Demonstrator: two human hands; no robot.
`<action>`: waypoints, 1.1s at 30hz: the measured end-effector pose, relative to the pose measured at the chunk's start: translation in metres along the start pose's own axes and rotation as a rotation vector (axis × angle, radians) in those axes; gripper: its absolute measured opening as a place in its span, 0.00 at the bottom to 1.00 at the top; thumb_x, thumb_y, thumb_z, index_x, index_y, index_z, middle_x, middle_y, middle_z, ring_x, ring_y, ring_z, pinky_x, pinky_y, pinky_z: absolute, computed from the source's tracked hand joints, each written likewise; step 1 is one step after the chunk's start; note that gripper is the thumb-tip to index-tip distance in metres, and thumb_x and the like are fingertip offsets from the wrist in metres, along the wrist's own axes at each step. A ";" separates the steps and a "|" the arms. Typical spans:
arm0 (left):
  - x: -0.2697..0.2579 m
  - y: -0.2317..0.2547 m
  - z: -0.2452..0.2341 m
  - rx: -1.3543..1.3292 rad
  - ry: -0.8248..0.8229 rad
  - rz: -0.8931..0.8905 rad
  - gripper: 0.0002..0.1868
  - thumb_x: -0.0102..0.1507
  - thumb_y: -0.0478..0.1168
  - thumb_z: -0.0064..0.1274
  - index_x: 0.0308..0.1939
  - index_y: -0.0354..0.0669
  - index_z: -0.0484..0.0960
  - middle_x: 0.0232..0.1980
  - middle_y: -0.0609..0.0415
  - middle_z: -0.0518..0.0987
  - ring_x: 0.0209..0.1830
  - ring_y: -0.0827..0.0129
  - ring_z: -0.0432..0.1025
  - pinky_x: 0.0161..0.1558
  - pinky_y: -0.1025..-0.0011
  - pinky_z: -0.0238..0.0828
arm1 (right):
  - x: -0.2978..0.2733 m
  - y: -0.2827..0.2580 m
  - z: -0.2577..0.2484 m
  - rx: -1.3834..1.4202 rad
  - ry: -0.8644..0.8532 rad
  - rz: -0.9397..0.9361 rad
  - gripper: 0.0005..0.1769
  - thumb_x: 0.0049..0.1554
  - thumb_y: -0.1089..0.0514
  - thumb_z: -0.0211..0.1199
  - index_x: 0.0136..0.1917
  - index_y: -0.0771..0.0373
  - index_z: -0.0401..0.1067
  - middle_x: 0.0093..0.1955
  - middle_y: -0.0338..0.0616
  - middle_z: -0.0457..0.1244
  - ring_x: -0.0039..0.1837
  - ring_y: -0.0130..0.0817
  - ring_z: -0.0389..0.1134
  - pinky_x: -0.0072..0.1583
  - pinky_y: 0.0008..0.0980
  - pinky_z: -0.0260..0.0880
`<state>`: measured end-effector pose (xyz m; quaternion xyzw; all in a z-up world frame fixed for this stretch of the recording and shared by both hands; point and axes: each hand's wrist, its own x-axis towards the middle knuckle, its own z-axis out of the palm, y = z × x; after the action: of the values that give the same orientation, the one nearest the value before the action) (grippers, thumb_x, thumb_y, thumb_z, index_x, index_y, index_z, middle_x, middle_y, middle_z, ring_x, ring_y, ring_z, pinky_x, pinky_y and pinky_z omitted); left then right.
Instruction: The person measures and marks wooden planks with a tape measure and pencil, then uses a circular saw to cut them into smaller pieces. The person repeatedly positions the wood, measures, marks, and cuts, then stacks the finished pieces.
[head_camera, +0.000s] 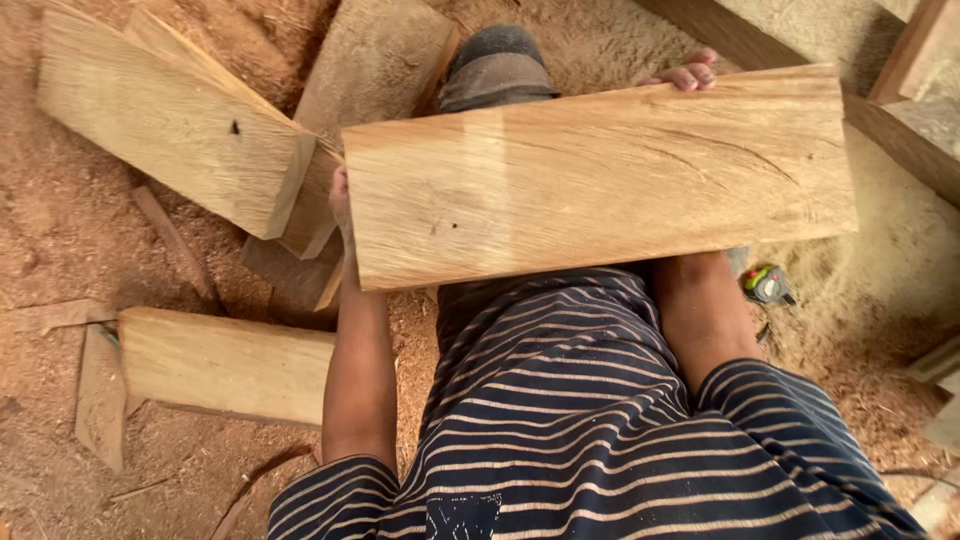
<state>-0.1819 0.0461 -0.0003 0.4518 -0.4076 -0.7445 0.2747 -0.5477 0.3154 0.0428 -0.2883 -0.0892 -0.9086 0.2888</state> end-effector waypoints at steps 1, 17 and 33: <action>-0.013 0.007 -0.001 -0.070 -0.076 0.002 0.19 0.67 0.52 0.47 0.52 0.40 0.74 0.43 0.49 0.81 0.37 0.66 0.79 0.36 0.68 0.81 | -0.005 -0.004 -0.002 -0.003 0.016 -0.001 0.32 0.64 0.37 0.54 0.72 0.58 0.60 0.62 0.38 0.69 0.67 0.33 0.70 0.73 0.45 0.65; -0.133 0.145 0.034 0.650 -0.137 0.098 0.50 0.59 0.64 0.58 0.75 0.42 0.58 0.70 0.35 0.67 0.72 0.47 0.64 0.67 0.43 0.64 | -0.005 -0.004 0.019 -0.066 0.171 0.117 0.27 0.68 0.38 0.50 0.72 0.55 0.62 0.60 0.34 0.71 0.64 0.28 0.72 0.75 0.42 0.66; -0.199 0.138 0.116 1.563 -0.602 0.711 0.49 0.49 0.73 0.64 0.64 0.47 0.75 0.71 0.36 0.59 0.77 0.43 0.49 0.72 0.27 0.32 | 0.014 -0.009 0.011 0.030 0.099 0.213 0.27 0.74 0.38 0.32 0.69 0.55 0.64 0.55 0.31 0.70 0.62 0.30 0.70 0.76 0.49 0.60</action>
<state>-0.1927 0.1714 0.2370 0.1437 -0.9661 -0.2141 -0.0145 -0.5568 0.3196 0.0604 -0.2467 -0.0572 -0.8844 0.3921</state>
